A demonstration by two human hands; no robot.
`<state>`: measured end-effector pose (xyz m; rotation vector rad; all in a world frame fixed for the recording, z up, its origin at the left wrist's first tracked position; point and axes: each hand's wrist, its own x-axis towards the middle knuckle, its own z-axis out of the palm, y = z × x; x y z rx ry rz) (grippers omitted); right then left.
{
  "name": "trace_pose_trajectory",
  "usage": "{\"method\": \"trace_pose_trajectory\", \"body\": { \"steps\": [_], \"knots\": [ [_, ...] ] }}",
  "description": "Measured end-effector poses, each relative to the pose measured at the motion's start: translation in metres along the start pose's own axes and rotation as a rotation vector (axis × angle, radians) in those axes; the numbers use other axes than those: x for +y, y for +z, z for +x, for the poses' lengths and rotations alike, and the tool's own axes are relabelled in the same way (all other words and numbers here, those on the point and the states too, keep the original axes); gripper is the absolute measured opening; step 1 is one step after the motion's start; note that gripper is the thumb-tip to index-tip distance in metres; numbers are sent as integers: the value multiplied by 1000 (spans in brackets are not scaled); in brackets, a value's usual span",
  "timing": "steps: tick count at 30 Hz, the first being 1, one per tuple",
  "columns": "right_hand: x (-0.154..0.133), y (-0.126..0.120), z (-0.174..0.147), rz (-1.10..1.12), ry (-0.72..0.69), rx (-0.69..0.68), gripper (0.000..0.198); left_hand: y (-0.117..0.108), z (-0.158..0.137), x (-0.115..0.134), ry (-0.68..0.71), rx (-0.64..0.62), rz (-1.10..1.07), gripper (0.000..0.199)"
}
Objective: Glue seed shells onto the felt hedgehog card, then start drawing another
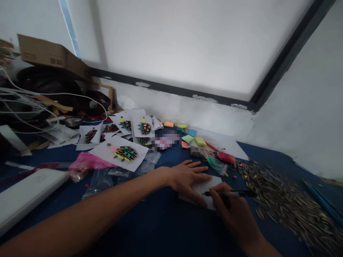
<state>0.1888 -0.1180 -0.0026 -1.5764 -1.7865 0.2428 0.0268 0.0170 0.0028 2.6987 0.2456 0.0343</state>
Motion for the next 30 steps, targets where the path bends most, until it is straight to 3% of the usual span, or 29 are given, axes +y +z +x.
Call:
{"method": "trace_pose_trajectory", "body": {
  "steps": [18,30],
  "knots": [
    [-3,-3,1,-32,68,56,36,-1,0,-1,3,-3,3,92],
    [-1,-1,0,-69,21,42,39,-2,-1,1,-2,-2,-2,91]
  ]
}}
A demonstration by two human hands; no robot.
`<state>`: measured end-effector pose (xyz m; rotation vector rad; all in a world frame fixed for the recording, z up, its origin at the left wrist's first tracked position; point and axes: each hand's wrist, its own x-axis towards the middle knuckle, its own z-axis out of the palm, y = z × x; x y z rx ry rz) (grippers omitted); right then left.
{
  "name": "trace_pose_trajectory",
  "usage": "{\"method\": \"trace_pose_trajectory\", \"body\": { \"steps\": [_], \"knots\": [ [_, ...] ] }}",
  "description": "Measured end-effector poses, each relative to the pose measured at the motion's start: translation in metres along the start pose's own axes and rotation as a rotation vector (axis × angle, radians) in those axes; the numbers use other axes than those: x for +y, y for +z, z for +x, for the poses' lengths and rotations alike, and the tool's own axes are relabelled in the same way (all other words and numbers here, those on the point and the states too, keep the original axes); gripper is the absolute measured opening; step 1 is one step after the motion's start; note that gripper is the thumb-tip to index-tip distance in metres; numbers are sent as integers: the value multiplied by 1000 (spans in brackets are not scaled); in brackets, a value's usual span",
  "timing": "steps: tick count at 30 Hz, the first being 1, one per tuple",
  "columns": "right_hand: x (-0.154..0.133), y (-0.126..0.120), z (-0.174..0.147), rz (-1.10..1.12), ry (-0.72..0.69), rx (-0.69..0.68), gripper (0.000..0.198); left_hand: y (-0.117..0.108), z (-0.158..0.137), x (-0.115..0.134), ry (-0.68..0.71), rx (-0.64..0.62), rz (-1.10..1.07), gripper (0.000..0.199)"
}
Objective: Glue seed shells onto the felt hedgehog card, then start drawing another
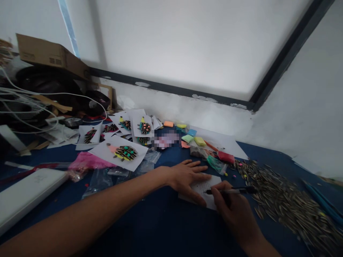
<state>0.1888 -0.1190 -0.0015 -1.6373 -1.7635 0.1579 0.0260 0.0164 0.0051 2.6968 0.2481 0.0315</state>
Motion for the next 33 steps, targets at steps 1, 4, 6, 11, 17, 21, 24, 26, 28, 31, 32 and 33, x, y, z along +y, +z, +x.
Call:
{"method": "trace_pose_trajectory", "body": {
  "steps": [1,4,6,11,17,21,24,26,28,31,32,33],
  "knots": [
    [0,0,0,-5,-4,6,38,0,0,0,-1,0,-1,91],
    [2,0,0,-5,-3,5,36,0,0,0,1,-3,-2,90],
    [2,0,0,9,5,-9,34,0,1,-1,4,-5,-3,91],
    [-2,-1,0,39,24,-37,34,1,1,-1,-1,-4,1,90],
    [-2,-1,1,-14,32,-20,37,-1,0,0,-3,-11,-3,91],
    [0,-1,1,-12,37,-25,41,-1,0,0,0,-7,-2,91],
    [-1,-1,1,4,40,-35,40,0,1,0,1,-3,-1,92],
    [-1,-1,1,28,45,-33,37,0,1,0,4,-3,2,92],
    [0,-1,1,34,62,-9,35,0,0,0,5,0,3,92],
    [3,-1,0,-8,97,48,33,0,0,-1,4,-1,-1,92],
    [3,-1,0,-20,103,57,33,1,0,-1,4,-2,-3,93],
    [3,-1,0,-25,107,57,32,1,0,-2,6,-2,-6,93]
  ]
}}
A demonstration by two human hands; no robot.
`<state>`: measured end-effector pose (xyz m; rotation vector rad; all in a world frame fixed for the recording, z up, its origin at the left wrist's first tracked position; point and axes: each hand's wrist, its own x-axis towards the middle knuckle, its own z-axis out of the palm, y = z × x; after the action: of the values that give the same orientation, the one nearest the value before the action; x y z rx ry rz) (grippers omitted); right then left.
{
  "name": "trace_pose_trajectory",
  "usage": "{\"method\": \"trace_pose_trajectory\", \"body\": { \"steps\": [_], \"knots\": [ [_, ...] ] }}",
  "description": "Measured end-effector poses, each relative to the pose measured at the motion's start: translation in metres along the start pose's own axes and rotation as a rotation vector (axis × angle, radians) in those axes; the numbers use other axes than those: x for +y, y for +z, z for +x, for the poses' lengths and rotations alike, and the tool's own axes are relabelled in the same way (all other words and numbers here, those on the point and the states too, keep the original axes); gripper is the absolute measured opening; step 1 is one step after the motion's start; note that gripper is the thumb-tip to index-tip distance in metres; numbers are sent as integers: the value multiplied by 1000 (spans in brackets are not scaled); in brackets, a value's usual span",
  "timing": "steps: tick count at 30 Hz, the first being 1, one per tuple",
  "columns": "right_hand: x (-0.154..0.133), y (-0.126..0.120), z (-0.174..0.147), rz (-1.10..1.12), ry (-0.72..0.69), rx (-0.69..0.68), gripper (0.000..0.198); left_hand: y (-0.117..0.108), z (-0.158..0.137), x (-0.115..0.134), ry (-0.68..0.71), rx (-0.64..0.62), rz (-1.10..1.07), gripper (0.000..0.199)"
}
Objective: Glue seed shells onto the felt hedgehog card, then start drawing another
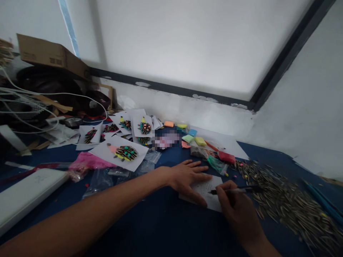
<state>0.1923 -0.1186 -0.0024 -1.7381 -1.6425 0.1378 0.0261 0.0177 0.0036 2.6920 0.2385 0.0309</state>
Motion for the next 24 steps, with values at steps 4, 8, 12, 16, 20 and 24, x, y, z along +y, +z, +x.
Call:
{"method": "trace_pose_trajectory", "body": {
  "steps": [4,8,12,16,20,24],
  "knots": [
    [-3,0,1,16,-14,-24,30,1,0,0,4,6,-3,92],
    [-7,-1,1,22,-54,-28,32,0,0,1,-9,4,2,91],
    [-7,-1,1,12,-67,-30,33,0,0,1,-5,-2,0,89],
    [-6,-1,1,0,-76,-23,31,0,0,0,-8,4,2,89],
    [-4,0,0,-12,-76,-23,32,-1,0,1,-10,-6,-1,90],
    [-2,1,0,0,-57,-43,34,-2,0,2,-15,-11,-3,90]
  ]
}}
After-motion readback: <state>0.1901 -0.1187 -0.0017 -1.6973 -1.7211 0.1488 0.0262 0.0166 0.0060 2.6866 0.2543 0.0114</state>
